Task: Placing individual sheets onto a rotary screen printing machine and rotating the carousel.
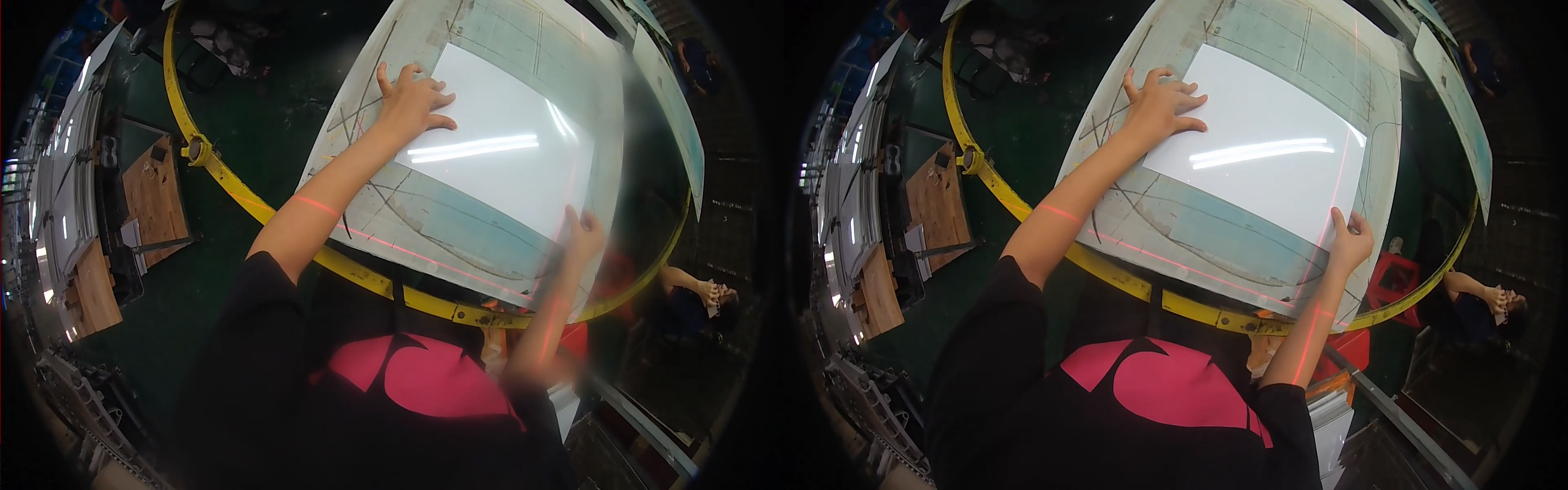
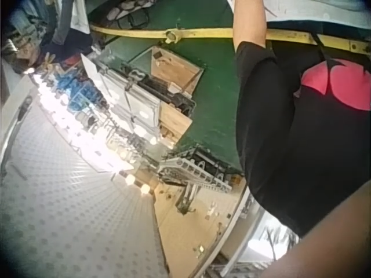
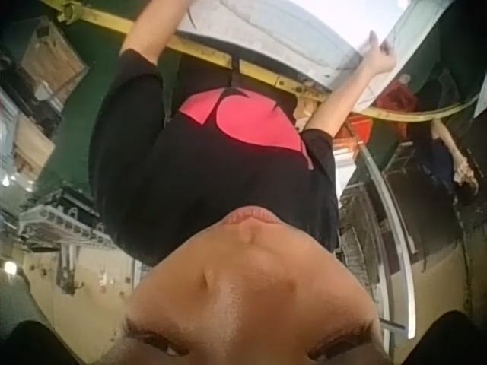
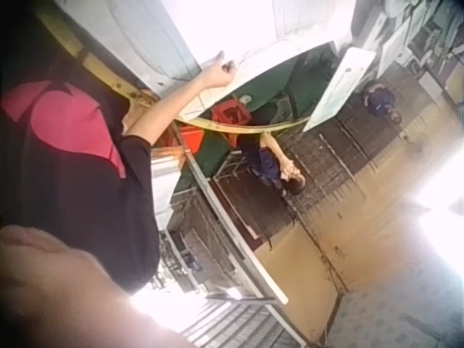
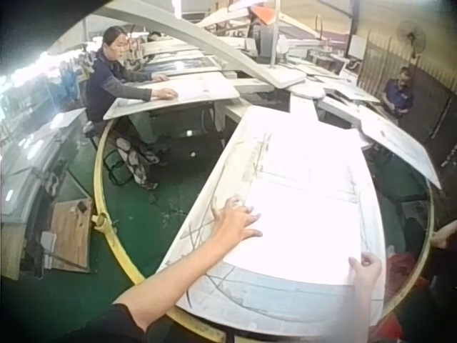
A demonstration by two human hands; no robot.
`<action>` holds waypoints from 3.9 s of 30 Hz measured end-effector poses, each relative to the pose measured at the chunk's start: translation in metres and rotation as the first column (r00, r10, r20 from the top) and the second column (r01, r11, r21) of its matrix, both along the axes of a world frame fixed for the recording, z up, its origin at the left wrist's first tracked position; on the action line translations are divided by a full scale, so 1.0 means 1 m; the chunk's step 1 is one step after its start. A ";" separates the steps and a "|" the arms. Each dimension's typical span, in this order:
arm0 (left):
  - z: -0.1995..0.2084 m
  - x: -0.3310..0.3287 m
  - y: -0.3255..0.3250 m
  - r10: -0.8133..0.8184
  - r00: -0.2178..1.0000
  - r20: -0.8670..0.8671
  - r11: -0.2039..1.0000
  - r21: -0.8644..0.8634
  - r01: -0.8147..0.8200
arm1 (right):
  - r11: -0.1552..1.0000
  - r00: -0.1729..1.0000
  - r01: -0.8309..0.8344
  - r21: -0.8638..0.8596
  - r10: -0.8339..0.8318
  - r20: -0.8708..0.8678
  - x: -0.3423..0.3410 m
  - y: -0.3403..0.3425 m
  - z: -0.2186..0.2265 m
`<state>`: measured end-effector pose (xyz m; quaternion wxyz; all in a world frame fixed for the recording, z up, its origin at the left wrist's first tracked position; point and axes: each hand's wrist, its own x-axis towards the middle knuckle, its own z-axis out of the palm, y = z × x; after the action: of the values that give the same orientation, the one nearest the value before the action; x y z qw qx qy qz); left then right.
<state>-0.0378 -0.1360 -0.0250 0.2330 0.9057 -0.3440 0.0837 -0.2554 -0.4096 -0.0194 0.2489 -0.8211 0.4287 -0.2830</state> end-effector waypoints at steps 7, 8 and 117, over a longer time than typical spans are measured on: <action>0.003 -0.003 0.002 0.012 1.000 -0.023 0.999 0.031 -0.011 | 1.000 0.999 -0.009 0.008 0.009 -0.034 0.001 0.000 0.002; 0.002 -0.005 0.003 0.014 0.999 -0.031 1.000 0.020 -0.013 | 1.000 0.999 -0.006 -0.002 0.006 -0.053 0.001 0.001 0.002; 0.135 -0.273 -0.067 -0.886 0.284 -0.366 0.460 -0.621 0.634 | 0.967 0.972 0.235 0.097 -0.236 -0.001 -0.331 0.037 0.248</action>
<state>-0.3112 -0.2027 0.1098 0.5062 0.5263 -0.6135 -0.3006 -0.5866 -0.3725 0.2282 0.2552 -0.7499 0.5348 -0.2941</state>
